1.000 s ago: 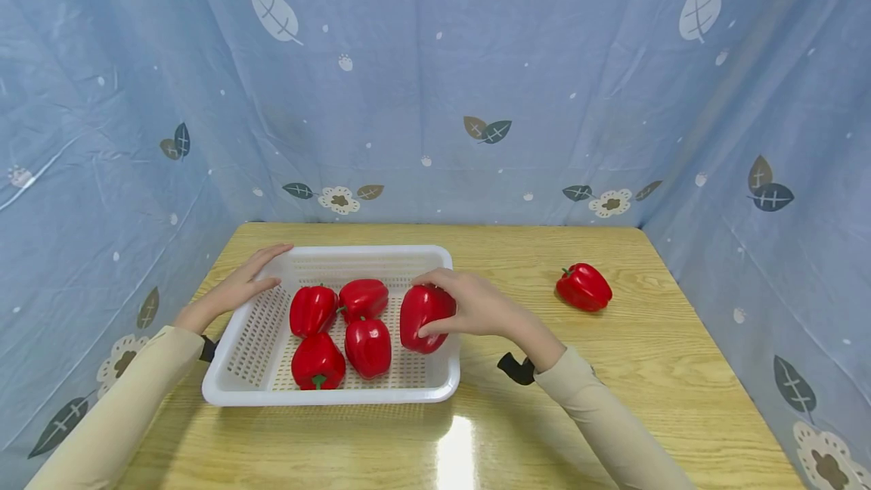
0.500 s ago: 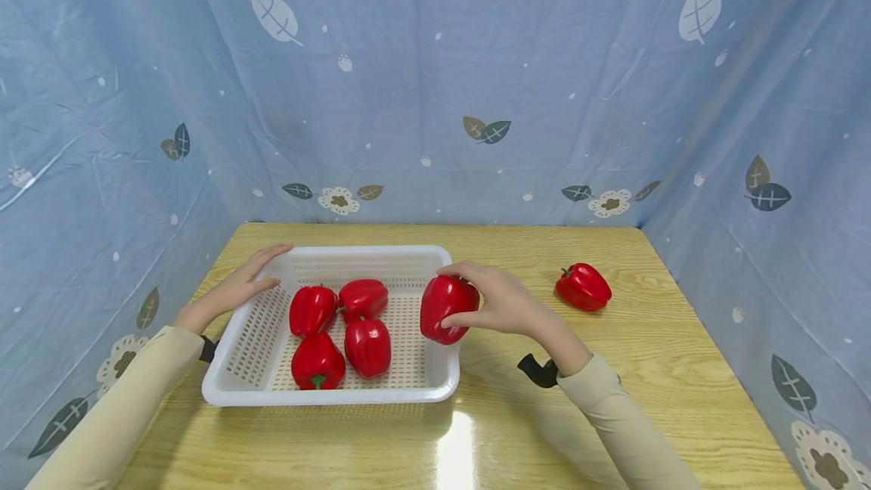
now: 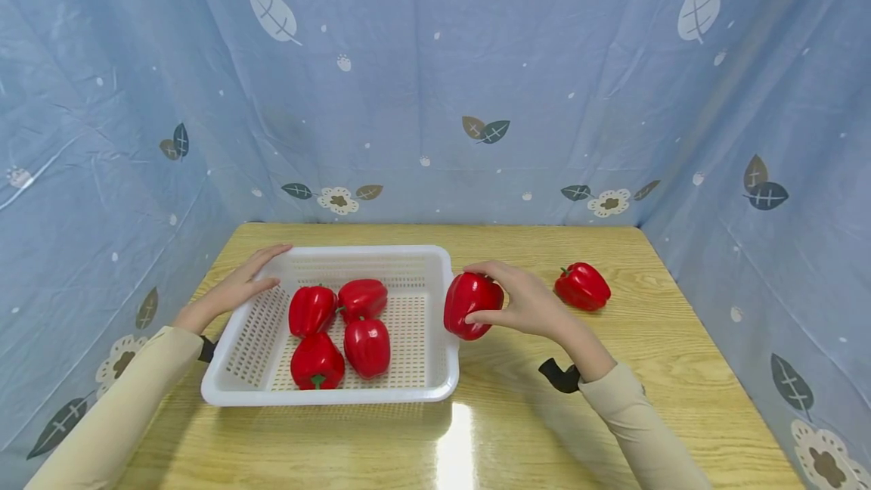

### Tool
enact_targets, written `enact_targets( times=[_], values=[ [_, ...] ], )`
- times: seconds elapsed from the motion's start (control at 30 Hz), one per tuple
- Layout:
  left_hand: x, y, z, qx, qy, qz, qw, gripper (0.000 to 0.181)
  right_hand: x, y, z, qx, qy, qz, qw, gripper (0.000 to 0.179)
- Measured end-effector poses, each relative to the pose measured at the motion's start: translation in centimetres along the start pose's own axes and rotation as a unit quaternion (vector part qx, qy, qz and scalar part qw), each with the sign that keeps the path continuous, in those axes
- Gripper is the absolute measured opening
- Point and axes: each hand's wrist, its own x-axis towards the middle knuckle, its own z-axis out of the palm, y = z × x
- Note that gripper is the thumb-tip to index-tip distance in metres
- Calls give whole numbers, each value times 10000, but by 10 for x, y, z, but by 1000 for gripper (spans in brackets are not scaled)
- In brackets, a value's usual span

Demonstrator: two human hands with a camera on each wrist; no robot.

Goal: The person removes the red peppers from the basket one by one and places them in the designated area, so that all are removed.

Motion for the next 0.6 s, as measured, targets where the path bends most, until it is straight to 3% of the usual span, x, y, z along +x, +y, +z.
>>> enact_targets(
  times=[0.6],
  values=[
    [1,-2,1,-69,-13,-6,10000,59,-34,29,7,-363,187,268,9988,73]
  ],
)
